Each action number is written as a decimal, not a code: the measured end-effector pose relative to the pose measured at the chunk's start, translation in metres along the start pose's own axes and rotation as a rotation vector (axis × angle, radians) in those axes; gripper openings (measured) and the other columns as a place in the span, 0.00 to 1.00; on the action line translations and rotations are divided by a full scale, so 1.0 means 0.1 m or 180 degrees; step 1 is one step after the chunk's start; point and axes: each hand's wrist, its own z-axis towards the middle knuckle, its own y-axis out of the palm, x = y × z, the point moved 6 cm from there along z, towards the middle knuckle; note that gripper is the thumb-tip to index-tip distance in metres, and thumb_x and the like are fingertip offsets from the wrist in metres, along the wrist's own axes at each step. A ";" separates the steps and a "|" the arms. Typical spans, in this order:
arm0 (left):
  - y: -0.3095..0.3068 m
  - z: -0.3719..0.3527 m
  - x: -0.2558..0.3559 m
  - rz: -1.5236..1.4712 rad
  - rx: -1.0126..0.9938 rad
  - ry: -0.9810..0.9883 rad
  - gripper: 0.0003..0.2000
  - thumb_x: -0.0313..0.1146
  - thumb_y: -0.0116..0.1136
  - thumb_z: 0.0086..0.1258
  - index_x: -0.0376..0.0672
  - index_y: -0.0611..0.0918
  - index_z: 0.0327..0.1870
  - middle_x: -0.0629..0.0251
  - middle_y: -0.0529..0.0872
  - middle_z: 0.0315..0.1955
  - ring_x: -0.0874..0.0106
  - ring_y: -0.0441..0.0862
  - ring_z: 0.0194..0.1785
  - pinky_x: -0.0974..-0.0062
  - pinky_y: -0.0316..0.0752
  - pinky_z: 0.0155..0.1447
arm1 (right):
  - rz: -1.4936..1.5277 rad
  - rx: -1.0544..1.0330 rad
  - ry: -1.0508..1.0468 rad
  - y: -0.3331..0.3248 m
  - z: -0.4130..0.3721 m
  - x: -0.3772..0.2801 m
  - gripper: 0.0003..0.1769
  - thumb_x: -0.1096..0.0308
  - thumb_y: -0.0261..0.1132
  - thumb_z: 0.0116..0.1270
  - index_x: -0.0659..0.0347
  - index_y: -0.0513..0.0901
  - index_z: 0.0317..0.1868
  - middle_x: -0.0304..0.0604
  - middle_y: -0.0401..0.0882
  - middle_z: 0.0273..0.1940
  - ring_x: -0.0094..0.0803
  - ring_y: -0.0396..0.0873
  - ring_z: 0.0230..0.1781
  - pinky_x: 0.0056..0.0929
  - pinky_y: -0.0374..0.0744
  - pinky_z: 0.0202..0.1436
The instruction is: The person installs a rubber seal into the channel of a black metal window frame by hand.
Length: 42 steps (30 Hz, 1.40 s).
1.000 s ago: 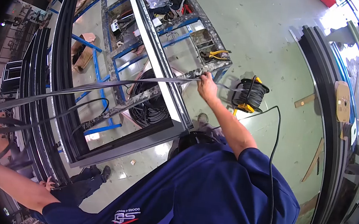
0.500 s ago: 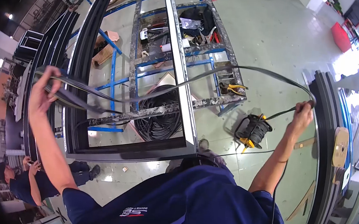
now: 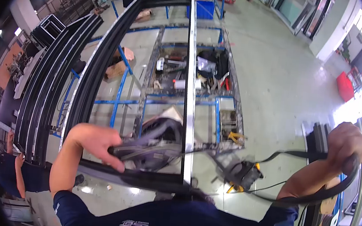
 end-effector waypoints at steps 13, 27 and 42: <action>-3.23 -0.14 -0.66 -0.1516 0.4841 0.0851 0.35 0.60 0.63 0.72 0.40 0.74 0.68 0.56 0.86 0.49 0.76 0.85 0.28 0.83 0.67 0.22 | -0.0628 0.1238 0.1632 -0.60 1.55 3.44 0.39 0.56 0.72 0.71 0.70 0.69 0.75 0.52 0.80 0.64 0.35 0.82 0.60 0.32 0.81 0.62; -2.48 0.93 -2.87 -0.3253 0.3656 0.0534 0.13 0.30 0.58 0.77 0.37 0.82 0.58 0.60 0.88 0.43 0.74 0.86 0.38 0.72 0.87 0.44 | 0.0649 -0.0015 0.3141 1.73 -0.50 2.74 0.35 0.57 0.67 0.76 0.74 0.70 0.73 0.55 0.82 0.63 0.41 0.80 0.64 0.37 0.81 0.63; -1.34 -0.97 -2.55 -0.2038 0.3407 0.2848 0.32 0.40 0.58 0.80 0.27 0.63 0.75 0.38 0.73 0.70 0.55 0.71 0.75 0.66 0.66 0.78 | 0.1392 0.0607 0.2825 5.94 2.08 3.12 0.25 0.50 0.56 0.83 0.67 0.86 0.46 0.45 0.89 0.40 0.30 0.86 0.34 0.26 0.83 0.40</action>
